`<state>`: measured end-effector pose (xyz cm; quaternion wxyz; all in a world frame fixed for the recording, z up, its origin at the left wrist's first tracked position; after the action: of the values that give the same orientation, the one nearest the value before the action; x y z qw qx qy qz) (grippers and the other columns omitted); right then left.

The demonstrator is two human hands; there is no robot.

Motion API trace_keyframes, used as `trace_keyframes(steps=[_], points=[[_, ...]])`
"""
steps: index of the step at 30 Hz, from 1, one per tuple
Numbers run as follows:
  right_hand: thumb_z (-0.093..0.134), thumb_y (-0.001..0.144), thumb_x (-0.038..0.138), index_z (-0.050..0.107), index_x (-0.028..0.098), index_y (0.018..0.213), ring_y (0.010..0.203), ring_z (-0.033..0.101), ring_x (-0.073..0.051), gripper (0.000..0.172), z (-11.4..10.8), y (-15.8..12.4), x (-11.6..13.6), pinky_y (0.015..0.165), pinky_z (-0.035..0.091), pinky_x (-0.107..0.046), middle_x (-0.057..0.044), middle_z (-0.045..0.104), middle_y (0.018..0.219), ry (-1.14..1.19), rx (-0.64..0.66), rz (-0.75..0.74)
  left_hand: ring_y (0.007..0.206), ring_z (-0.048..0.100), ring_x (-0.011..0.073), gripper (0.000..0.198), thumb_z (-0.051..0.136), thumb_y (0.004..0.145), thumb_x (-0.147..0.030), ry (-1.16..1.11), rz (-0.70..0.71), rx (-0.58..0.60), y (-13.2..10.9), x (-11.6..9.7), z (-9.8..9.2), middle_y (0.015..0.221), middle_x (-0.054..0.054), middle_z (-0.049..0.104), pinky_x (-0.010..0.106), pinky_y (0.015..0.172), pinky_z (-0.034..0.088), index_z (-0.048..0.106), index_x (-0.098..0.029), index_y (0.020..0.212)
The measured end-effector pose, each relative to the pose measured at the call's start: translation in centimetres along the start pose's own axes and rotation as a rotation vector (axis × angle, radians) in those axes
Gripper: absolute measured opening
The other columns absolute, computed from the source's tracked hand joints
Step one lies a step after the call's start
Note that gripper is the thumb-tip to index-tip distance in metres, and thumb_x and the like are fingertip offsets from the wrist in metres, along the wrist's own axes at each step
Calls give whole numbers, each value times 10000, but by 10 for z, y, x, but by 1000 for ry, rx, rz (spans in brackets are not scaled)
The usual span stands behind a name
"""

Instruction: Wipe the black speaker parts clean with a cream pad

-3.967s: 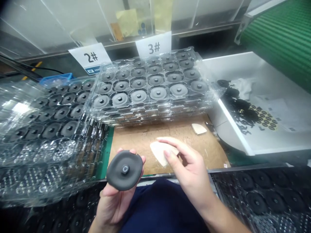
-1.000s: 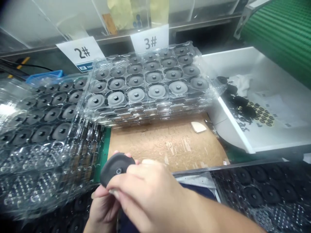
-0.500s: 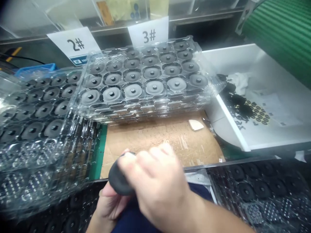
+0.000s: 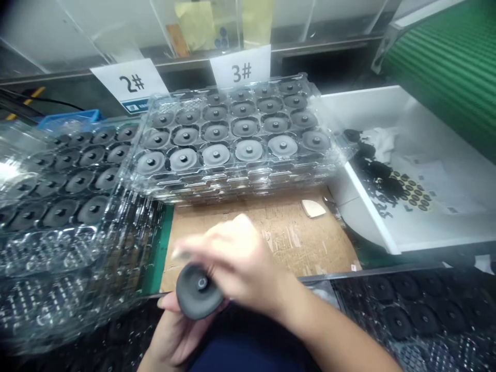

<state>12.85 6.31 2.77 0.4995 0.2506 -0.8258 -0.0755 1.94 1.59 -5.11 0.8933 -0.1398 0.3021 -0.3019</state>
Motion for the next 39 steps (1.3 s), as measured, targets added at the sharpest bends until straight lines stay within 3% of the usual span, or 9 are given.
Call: trace_keyframes(steps=[3,9,12,17,19,22,26,31,39], points=[[445,908,255,602,241,1065,808,576,-133,222,9,-8,-64,703,439,-263,-15,645,925,3,-93,347,866,661,225,431,716,604,-422,-83,-18,30,-3,-3,7,1016,48,687,282,753,526,675,-238,992],[511,822,216,640,212,1041,1044,533,-260,254,64,-55,-125,853,444,-411,-113,506,1202,-62,21,431,947,641,240,467,609,663,-503,-231,-32,126,-6,-7,-3,1047,52,688,301,818,504,646,-273,1068],[455,845,211,600,179,1098,1147,453,-286,293,60,-65,-120,921,390,-454,-142,448,1248,-74,-22,462,936,644,229,525,492,725,-563,-267,-40,204,-6,-9,-8,1043,57,685,280,796,514,613,-245,1125],[437,862,188,633,229,993,955,576,-195,239,41,-57,-96,843,444,-350,-50,620,987,4,23,459,802,672,167,529,288,825,-586,-174,75,270,-7,-18,-10,1078,41,655,205,643,526,530,-304,1202],[449,854,170,647,239,952,922,589,-180,232,42,-55,-90,818,451,-323,-29,643,949,36,34,463,827,658,168,504,412,807,-555,72,231,229,-8,-25,-15,1133,29,609,245,694,524,413,-367,1274],[468,844,161,654,231,918,916,586,-175,212,43,-55,-85,793,455,-304,-29,647,937,73,-9,493,1080,542,233,864,683,712,-318,704,551,106,-13,-36,-22,1208,42,531,398,943,421,130,-399,1370],[514,843,186,635,253,930,840,567,-143,163,29,-54,-72,726,458,-256,-14,625,933,127,-108,536,1148,480,259,1057,682,688,-95,1165,756,82,-19,-41,-24,1220,105,510,505,987,360,-82,-317,1384],[606,806,238,627,294,929,754,560,-106,137,17,-50,-43,681,462,-205,26,621,850,331,-89,576,1120,500,245,1056,717,670,-153,1148,732,59,-21,-42,-24,1181,109,533,465,988,364,-46,-264,1391],[675,757,258,684,211,881,684,559,-95,132,34,-49,-20,648,431,-208,13,638,740,706,312,733,1047,526,224,1007,663,694,-433,1046,476,135,-22,-34,-18,1078,68,561,383,957,353,-44,-239,1385]])
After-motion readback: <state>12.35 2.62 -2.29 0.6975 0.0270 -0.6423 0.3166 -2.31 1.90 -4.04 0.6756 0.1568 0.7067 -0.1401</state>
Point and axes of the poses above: each hand's wrist, its own y-axis towards the middle knuckle, its own z-axis out of the palm, x = y × z, the point moved 5 cm from there along y, towards the middle knuckle
